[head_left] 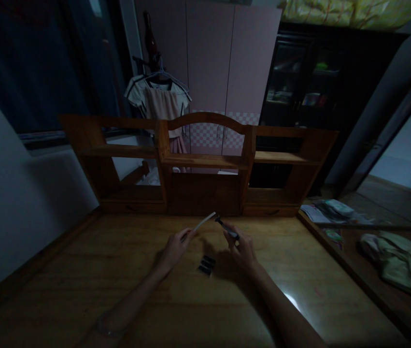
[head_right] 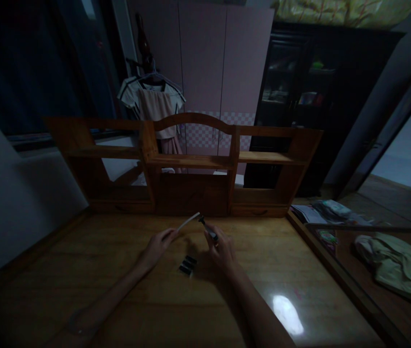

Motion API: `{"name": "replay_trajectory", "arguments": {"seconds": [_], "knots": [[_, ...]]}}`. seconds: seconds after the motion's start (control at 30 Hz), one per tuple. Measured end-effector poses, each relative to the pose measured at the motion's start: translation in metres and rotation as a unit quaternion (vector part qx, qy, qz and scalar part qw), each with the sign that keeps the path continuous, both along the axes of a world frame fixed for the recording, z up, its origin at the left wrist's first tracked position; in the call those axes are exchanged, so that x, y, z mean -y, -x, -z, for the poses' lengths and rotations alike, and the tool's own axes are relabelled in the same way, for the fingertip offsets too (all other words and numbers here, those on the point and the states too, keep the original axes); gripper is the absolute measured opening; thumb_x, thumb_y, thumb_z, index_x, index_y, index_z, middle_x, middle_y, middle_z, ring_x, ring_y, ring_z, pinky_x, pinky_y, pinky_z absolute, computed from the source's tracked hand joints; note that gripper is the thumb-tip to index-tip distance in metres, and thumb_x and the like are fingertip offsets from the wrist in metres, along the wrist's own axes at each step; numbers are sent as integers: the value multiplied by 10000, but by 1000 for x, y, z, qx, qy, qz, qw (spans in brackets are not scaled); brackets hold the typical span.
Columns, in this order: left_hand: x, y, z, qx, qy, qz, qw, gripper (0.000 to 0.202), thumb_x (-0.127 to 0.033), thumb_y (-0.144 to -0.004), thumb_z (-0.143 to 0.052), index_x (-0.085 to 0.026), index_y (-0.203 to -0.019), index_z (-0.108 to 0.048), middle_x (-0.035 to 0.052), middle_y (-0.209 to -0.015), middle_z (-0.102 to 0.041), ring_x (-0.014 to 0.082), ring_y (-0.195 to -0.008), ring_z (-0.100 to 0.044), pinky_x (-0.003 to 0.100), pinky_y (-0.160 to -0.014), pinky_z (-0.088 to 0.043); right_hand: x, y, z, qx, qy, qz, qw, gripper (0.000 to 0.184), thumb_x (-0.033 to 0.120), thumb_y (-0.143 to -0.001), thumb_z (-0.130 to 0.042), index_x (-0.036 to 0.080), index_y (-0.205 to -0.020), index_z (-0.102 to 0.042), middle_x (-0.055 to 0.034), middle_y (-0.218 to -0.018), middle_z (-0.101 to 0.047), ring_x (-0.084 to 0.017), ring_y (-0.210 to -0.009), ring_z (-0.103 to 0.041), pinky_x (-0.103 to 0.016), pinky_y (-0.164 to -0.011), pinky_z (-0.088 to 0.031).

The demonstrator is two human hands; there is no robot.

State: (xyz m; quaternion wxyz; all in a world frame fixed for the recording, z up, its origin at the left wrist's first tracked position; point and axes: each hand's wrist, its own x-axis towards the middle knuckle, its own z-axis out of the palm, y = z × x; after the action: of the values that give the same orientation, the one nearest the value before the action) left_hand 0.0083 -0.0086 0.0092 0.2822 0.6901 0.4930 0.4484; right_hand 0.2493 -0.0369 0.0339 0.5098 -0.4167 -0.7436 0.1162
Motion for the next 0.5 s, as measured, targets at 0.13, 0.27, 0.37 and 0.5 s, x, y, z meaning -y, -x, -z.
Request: {"name": "replay_trajectory", "arguments": {"seconds": [0.13,0.27,0.37,0.5], "knots": [[0,0,0,5,-1,2,1000,330,-432,-881,-459,-189,-990,-656,44,-996,-678,202,-929,-618,275,-815,-464,2,0,-3,2,14,6,1000,313,297,-935,-430,257,-1228,-533,-42,-1154,-619,-187,-981,-617,-302,-809,-515],[0,-1,1,-14,-2,-2,1000,331,-438,-878,-459,-195,-972,-663,47,-985,-682,212,-920,-623,286,-818,-465,3,0,-4,1,9,13,1000,315,300,-935,-429,245,-1225,-541,-57,-1137,-628,-195,-974,-622,-304,-798,-520],[-1,1,0,-25,-2,-5,1000,330,-441,-876,-461,-191,-938,-667,47,-947,-688,212,-877,-633,280,-778,-473,3,0,-4,1,7,19,1000,310,301,-933,-436,243,-1215,-551,-58,-1111,-638,-190,-944,-633,-289,-774,-523],[1,1,-2,-3,2,5,1000,341,-440,-883,-451,-185,-973,-659,45,-973,-683,203,-913,-626,273,-802,-471,3,-1,-3,-1,12,18,1000,306,296,-932,-438,250,-1213,-549,-47,-1094,-642,-183,-940,-631,-286,-790,-514]]}}
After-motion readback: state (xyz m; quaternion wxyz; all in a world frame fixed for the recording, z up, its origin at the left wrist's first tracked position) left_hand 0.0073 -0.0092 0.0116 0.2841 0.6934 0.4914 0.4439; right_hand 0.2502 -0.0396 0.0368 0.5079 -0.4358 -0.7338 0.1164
